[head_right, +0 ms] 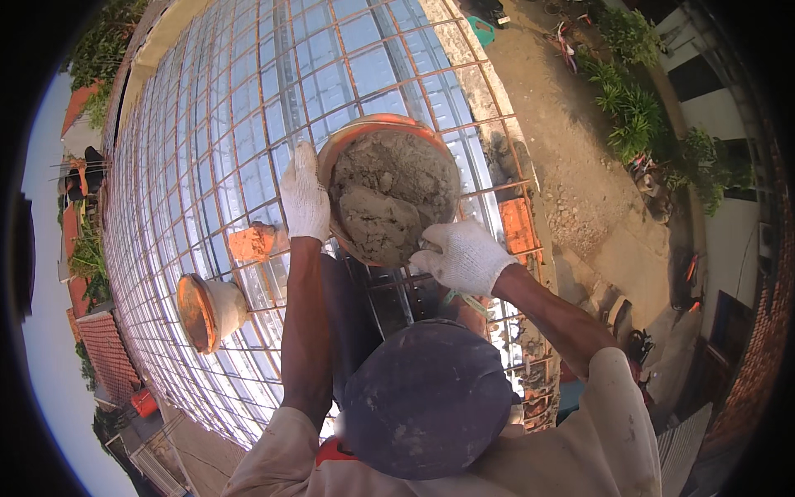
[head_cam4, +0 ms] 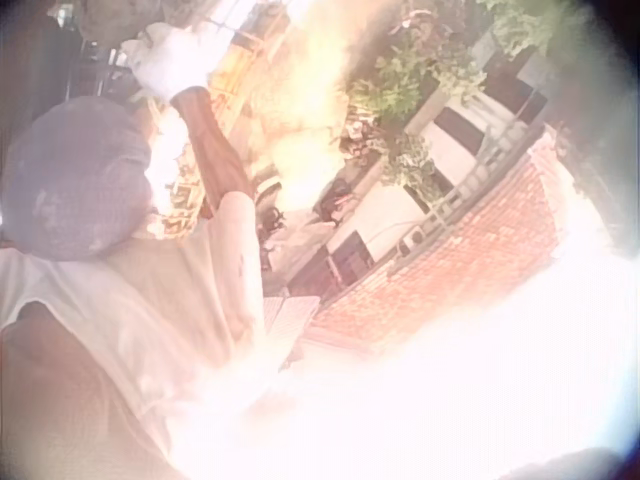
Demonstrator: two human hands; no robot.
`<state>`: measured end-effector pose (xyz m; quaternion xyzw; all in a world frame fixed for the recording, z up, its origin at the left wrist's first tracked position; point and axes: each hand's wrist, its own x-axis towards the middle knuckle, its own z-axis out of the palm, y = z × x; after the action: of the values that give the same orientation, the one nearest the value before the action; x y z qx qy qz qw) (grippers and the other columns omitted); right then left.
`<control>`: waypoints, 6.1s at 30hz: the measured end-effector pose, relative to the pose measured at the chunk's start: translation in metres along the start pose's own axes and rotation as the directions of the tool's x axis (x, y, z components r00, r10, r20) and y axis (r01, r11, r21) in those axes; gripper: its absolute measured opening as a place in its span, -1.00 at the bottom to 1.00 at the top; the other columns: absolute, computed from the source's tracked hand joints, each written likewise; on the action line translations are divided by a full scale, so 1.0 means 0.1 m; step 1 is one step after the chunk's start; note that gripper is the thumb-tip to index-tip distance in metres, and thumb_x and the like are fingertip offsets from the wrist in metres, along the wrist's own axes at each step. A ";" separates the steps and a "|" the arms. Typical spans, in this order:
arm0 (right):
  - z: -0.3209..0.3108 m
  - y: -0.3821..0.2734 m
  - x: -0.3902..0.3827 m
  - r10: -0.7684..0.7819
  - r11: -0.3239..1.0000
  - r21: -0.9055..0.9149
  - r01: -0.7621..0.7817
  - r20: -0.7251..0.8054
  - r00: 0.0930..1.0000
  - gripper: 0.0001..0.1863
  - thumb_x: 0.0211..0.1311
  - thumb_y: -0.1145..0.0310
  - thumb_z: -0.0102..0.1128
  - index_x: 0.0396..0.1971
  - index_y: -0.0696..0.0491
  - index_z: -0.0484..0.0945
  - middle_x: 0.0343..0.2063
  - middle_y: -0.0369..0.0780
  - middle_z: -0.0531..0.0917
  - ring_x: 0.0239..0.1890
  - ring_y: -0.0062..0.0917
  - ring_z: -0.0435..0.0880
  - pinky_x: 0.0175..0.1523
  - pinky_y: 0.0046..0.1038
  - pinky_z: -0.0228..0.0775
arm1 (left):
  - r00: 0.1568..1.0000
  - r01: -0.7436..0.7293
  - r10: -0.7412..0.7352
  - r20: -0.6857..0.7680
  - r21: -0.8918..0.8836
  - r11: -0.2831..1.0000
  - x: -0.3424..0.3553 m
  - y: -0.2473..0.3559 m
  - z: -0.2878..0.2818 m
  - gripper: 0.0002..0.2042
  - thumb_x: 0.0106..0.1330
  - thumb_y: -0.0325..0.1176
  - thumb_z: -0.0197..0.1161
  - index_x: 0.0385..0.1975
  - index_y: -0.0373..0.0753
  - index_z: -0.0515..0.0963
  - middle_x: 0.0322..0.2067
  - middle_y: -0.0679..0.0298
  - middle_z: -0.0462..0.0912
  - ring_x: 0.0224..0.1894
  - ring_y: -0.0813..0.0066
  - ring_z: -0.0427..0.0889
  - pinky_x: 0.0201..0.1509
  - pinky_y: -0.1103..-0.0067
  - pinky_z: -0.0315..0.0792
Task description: The person applies mortar with a trowel and places bricks along the edge of a roof structure. They then walk across the metal grid roof while carrying buckets.
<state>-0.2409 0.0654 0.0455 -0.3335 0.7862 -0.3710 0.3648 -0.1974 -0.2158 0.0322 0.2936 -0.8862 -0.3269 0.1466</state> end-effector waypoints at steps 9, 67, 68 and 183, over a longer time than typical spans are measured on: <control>-0.29 0.24 -0.39 0.175 0.974 0.185 -0.133 -0.234 0.957 -0.65 0.34 0.17 0.38 -0.24 0.21 0.65 -0.42 0.05 0.69 -0.36 -0.09 0.74 -0.22 -0.17 0.54 | 0.960 0.270 -0.278 0.036 -0.383 0.883 0.20 -0.27 -0.04 -0.33 0.66 0.15 -0.07 0.01 -0.51 0.60 -0.25 0.14 0.64 -0.16 0.39 0.48 0.08 0.38 0.42; 0.03 -0.46 0.29 -0.129 0.420 -0.907 0.030 -0.027 0.991 -0.65 0.25 0.39 0.21 -0.03 0.26 0.51 -0.35 -0.11 0.68 -0.28 -0.27 0.76 -0.23 -0.25 0.57 | 0.985 -0.146 0.164 -0.051 0.253 0.957 0.14 -0.11 0.01 -0.71 0.59 -0.31 -0.03 0.13 -0.21 0.56 -0.13 -0.11 0.67 -0.05 -0.23 0.67 0.05 0.05 0.54; 0.06 -0.46 0.21 -0.126 0.402 -0.915 0.025 -0.028 0.992 -0.64 0.26 0.38 0.20 -0.01 0.27 0.50 -0.35 -0.11 0.67 -0.28 -0.28 0.75 -0.23 -0.27 0.56 | 0.989 -0.127 0.142 -0.045 0.247 0.961 0.14 -0.09 0.01 -0.71 0.59 -0.32 -0.03 0.13 -0.22 0.55 -0.13 -0.12 0.67 -0.05 -0.22 0.68 0.05 0.05 0.54; -1.78 2.05 1.10 0.664 0.731 0.523 -0.438 -0.396 0.634 -0.70 0.47 0.13 0.15 -0.20 0.09 0.60 -0.63 -0.30 0.49 -0.72 -0.58 0.40 -0.62 -0.40 0.25 | 0.999 -0.024 0.026 -0.039 0.042 0.999 -0.03 -0.08 0.00 -0.67 0.65 -0.27 -0.09 -0.04 -0.46 0.49 -0.23 -0.08 0.55 -0.17 0.11 0.52 0.02 0.29 0.46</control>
<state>-0.4957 0.1414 -0.0778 0.1294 0.8337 -0.4628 0.2722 -0.1918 -0.2190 0.0269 0.2917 -0.8935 -0.3006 0.1618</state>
